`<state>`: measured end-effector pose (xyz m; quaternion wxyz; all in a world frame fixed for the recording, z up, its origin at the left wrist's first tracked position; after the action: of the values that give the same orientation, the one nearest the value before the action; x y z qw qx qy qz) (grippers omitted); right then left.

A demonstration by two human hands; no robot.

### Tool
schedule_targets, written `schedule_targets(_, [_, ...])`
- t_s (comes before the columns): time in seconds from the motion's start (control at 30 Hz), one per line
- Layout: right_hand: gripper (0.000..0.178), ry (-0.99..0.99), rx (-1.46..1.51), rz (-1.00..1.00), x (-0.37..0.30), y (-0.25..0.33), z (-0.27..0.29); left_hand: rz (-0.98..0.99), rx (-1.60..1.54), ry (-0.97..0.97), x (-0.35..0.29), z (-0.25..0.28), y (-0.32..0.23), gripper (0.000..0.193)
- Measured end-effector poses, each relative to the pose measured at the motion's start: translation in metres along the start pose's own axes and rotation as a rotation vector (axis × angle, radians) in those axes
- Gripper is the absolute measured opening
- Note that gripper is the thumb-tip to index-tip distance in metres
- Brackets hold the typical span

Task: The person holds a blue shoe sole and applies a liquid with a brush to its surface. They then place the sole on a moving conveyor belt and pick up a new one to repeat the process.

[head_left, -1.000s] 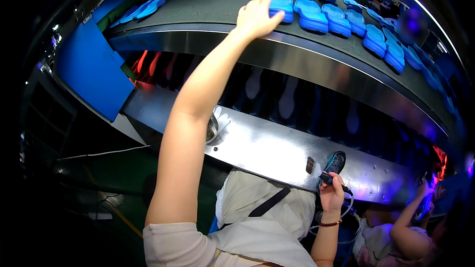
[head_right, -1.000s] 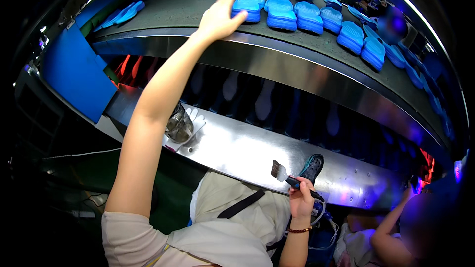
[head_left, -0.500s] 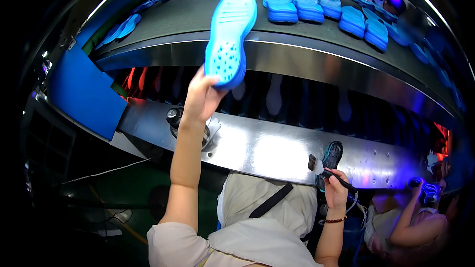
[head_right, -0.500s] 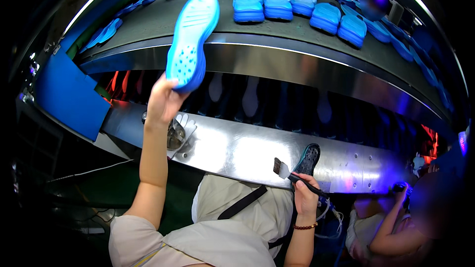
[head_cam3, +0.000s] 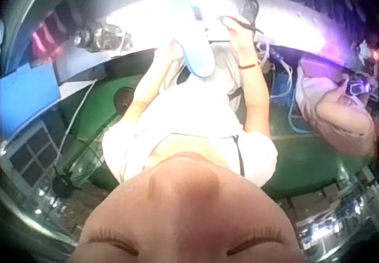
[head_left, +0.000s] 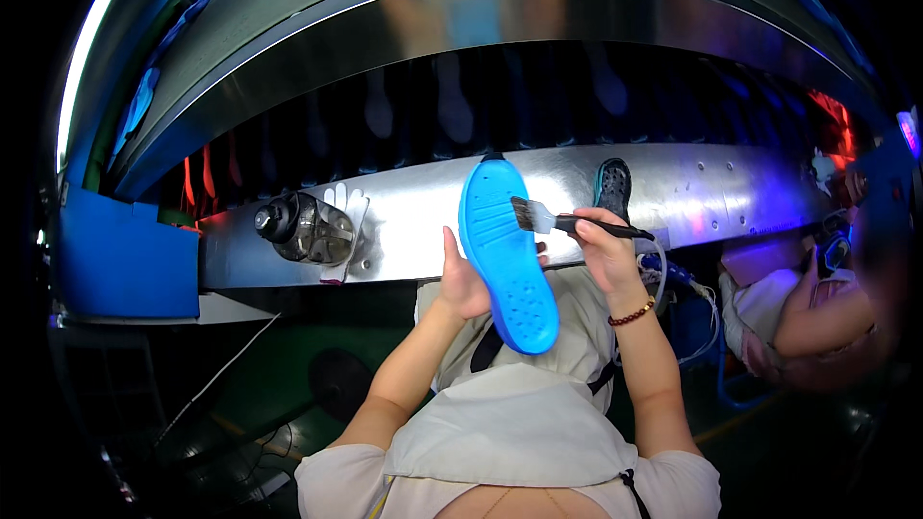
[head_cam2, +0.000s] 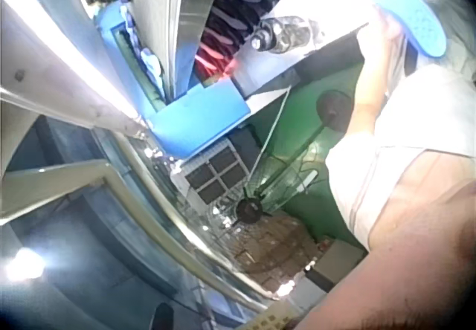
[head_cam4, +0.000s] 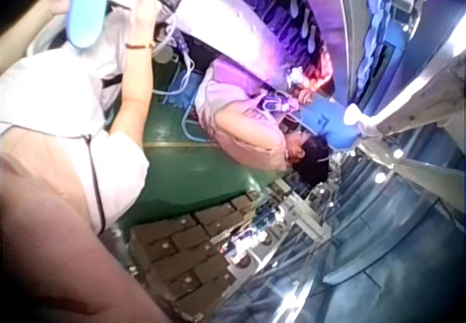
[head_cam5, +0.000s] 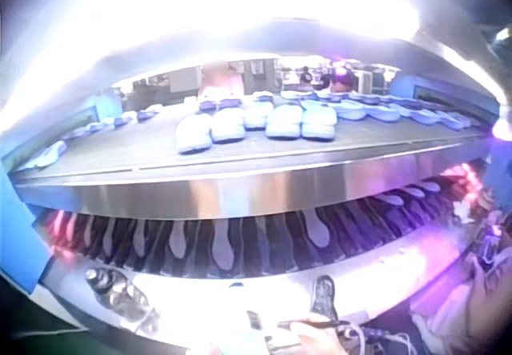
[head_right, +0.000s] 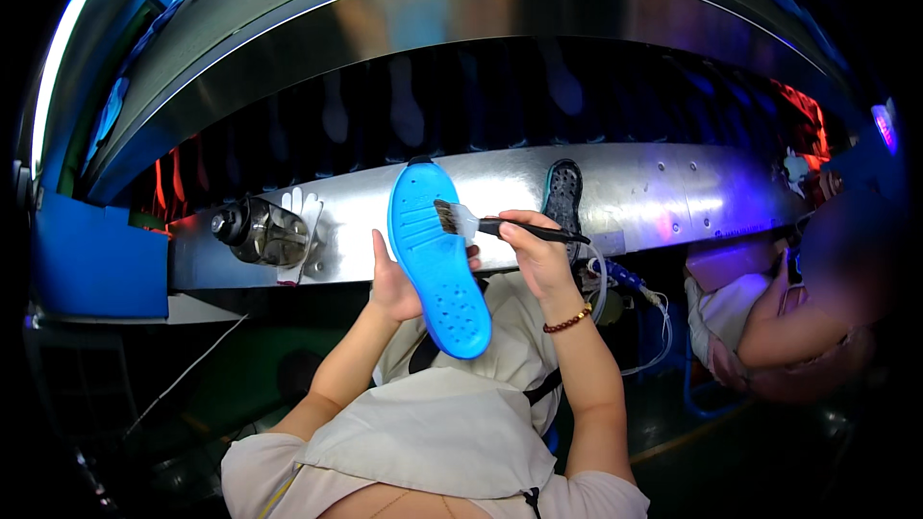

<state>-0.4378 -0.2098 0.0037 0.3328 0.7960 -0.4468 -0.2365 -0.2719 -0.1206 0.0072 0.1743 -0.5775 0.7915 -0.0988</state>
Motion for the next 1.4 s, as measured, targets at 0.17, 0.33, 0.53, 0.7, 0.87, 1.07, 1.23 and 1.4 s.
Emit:
schedule_targets(0.17, [0.019, -0.085, -0.03, 0.02, 0.01, 0.011, -0.001, 0.049, -0.018, 0.119, 0.019, -0.018, 0.017, 0.104])
schedule_targets(0.33, [0.016, -0.046, -0.394, 0.162, 0.022, 0.027, -0.027, -0.062, 0.087, -0.027, 0.028, -0.006, 0.025, 0.09])
schedule_targets(0.53, [0.018, 0.171, -1.049, 0.593, -0.005, 0.024, -0.067, -0.275, 0.297, -0.303, 0.037, -0.001, 0.009, 0.076])
schedule_targets(0.7, [0.015, 0.474, -1.198, 0.296, -0.045, 0.032, -0.057, -0.213, 0.257, -0.172, 0.027, -0.001, -0.025, 0.084])
schedule_targets(0.87, [0.018, 0.219, -0.81, 0.116, -0.026, 0.071, -0.056, -0.069, 0.236, -0.012, 0.034, -0.038, -0.01, 0.086])
schedule_targets(1.07, [0.019, 0.403, -0.795, 0.338, -0.013, 0.055, -0.06, -0.182, 0.14, -0.051, 0.042, -0.033, 0.002, 0.078])
schedule_targets(1.23, [0.016, 0.183, -0.591, 0.223, -0.013, 0.072, -0.055, -0.052, 0.139, -0.116, 0.043, -0.043, 0.003, 0.075])
schedule_targets(1.4, [0.018, 0.445, -0.678, 0.246, -0.022, 0.064, -0.058, -0.22, 0.127, -0.185, 0.047, -0.05, 0.0, 0.072])
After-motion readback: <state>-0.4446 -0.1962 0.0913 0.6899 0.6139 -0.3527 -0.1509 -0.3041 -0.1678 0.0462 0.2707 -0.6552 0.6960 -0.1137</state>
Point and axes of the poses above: each hand's wrist, its own x-axis towards the middle knuckle, its own z-axis out of the back of the hand, y = z × x, the point moved 2 cm from there along x, towards the middle knuckle
